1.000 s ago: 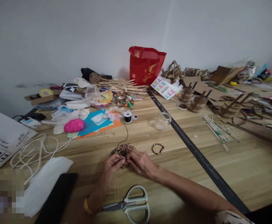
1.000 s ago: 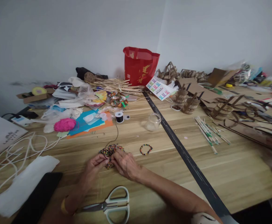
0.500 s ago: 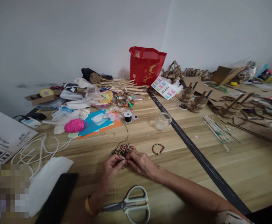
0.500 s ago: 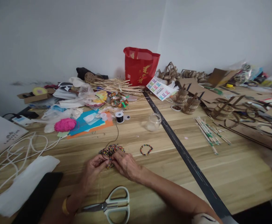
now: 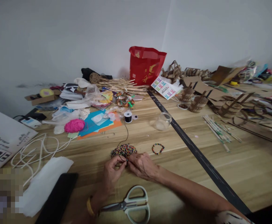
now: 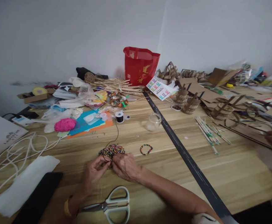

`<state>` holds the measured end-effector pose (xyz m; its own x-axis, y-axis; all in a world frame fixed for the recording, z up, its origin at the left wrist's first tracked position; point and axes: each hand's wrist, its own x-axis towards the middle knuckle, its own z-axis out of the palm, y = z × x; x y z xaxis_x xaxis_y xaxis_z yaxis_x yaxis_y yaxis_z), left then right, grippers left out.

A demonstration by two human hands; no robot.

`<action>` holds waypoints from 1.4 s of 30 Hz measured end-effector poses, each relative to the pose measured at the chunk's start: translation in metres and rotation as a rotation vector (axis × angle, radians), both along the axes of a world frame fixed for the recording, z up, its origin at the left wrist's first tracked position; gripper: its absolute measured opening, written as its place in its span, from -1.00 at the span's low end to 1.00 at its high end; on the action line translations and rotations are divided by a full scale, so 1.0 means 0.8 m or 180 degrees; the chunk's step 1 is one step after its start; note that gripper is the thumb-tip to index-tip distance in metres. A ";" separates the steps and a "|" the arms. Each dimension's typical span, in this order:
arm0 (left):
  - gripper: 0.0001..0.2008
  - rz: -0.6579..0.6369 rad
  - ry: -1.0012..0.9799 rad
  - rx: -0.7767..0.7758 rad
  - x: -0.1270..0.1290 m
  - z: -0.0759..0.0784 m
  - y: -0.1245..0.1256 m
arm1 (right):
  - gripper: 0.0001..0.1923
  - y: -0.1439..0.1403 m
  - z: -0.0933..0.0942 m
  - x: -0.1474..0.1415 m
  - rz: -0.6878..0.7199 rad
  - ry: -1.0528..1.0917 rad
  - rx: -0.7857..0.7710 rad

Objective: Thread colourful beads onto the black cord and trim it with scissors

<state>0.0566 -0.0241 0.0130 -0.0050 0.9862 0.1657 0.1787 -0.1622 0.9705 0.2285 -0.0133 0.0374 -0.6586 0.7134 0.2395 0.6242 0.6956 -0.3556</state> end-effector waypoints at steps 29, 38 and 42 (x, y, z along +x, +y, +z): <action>-0.91 0.0253 -0.0621 -0.0376 -0.012 0.017 0.013 | -0.89 -0.019 0.007 -0.011 0.0334 0.1208 -0.0892; -0.81 0.0089 -0.1330 -0.1037 -0.006 0.015 0.010 | -0.92 0.007 -0.004 0.000 -0.0179 0.1748 -0.0968; -0.79 -0.0012 -0.1540 -0.1152 -0.008 0.016 0.010 | -0.95 0.005 -0.005 -0.003 -0.0157 0.1717 -0.0817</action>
<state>0.0502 -0.0161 0.0261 0.0075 0.9797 -0.2005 -0.2967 0.1937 0.9351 0.2263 -0.0090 0.0332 -0.4566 0.8193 0.3468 0.3383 0.5204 -0.7841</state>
